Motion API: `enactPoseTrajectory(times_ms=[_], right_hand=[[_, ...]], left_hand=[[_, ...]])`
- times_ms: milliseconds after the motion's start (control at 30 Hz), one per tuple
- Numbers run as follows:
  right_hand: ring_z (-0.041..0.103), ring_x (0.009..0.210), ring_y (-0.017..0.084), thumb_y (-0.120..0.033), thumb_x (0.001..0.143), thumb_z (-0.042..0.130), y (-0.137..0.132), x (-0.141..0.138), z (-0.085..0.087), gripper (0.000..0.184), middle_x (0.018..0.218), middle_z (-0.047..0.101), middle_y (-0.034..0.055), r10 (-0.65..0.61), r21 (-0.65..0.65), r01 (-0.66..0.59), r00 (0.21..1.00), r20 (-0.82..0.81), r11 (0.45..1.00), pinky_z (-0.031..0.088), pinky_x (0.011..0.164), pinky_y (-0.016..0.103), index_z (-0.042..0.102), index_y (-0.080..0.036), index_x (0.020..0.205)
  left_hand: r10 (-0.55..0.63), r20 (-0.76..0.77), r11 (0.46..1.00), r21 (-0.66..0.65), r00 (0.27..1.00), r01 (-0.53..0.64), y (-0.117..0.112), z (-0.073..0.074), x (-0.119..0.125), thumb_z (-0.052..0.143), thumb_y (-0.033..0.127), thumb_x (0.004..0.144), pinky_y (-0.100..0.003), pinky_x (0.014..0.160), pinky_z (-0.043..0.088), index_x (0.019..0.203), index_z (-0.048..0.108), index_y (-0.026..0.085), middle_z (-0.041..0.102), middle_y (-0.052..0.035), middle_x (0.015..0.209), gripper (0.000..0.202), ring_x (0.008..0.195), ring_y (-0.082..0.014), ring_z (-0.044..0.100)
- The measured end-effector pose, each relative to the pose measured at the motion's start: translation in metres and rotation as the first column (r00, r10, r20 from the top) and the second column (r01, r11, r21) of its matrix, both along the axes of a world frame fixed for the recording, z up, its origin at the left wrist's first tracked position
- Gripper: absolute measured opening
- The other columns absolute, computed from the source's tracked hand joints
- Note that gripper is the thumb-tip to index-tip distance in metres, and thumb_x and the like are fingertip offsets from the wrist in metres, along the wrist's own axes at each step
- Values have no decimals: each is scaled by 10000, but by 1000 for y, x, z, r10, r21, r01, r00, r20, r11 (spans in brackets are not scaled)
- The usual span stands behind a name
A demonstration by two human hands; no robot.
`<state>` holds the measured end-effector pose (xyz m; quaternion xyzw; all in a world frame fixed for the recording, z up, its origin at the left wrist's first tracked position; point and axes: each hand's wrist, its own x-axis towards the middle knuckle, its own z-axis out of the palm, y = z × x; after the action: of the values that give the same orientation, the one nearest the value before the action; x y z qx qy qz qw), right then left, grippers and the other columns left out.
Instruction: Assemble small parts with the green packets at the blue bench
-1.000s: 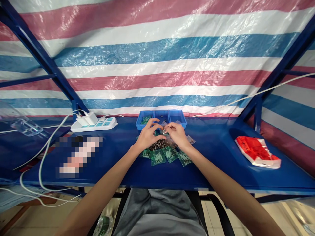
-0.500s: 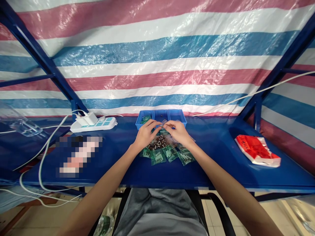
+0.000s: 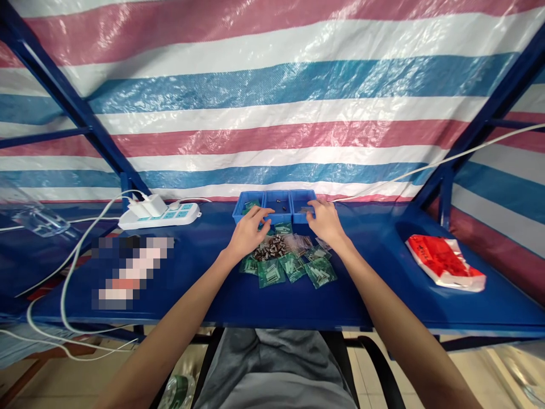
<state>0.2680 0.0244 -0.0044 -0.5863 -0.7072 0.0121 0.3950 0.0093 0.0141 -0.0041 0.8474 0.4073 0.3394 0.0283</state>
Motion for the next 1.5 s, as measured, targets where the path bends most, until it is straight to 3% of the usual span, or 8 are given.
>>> enactPoseTrajectory(times_ms=[100,200,367,467,600,833,1167,1500], right_hand=[[702,997,290,-239,898,569,-8,0,9,273,1070,770,118,16,-27,-18,999,-46,999,523,927,428,739,-166,1099],[717,907,242,-261,932,555,-17,-7,18,235,998,779,79,121,-77,-126,990,-76,989,532,844,355,735,-189,1065],[700,905,241,-238,960,558,-21,-23,7,184,976,761,81,332,-248,-292,934,136,924,500,797,325,733,-198,997],[674,1023,280,-225,959,579,-19,-30,-7,182,1054,743,120,331,-260,-271,917,222,927,489,850,347,721,-180,1062],[669,1060,283,-234,988,548,-18,-34,-16,209,1113,741,121,363,-286,-305,914,180,908,493,855,351,707,-176,1110],[691,1034,260,-116,956,535,-15,-34,-17,239,1133,751,104,364,-268,-326,925,106,907,502,828,331,721,-185,1090],[706,907,208,-47,889,563,-11,-38,-20,254,1018,780,44,282,-221,-285,958,-46,933,505,806,302,756,-207,934],[670,946,229,-142,934,576,-14,-40,-20,183,1072,712,87,366,-161,-358,930,25,920,512,853,361,744,-194,984]], left_hand=[[17,-59,999,-46,998,-19,0,-1,0,419,263,1044,-259,648,469,1285,582,233,619,-61,1096,293,800,-156,642],[19,-105,997,-77,994,-27,1,-2,0,416,233,1036,-257,663,464,1242,609,230,628,-54,1054,282,858,-171,649],[84,-179,988,-114,980,-106,2,-2,-2,456,132,983,-255,634,432,1167,653,245,643,-49,1057,293,879,-181,644],[158,-188,973,-141,969,-186,3,-1,-5,536,132,944,-256,611,409,1102,678,251,656,-42,1077,244,870,-181,645],[192,-192,955,-190,962,-229,5,0,-6,573,166,940,-256,613,407,1082,697,264,671,-31,1020,212,853,-184,642],[150,-245,976,-115,958,-182,7,-2,-4,557,223,979,-322,805,482,1010,739,219,616,-83,1001,185,1020,-256,610],[78,-197,974,-194,977,-117,8,-5,-5,487,190,1002,-270,739,480,1139,689,237,634,-61,1042,248,897,-193,637],[63,-185,980,-174,981,-96,7,0,-12,464,97,939,-266,705,477,1087,716,228,612,-60,1061,320,829,-167,622]])
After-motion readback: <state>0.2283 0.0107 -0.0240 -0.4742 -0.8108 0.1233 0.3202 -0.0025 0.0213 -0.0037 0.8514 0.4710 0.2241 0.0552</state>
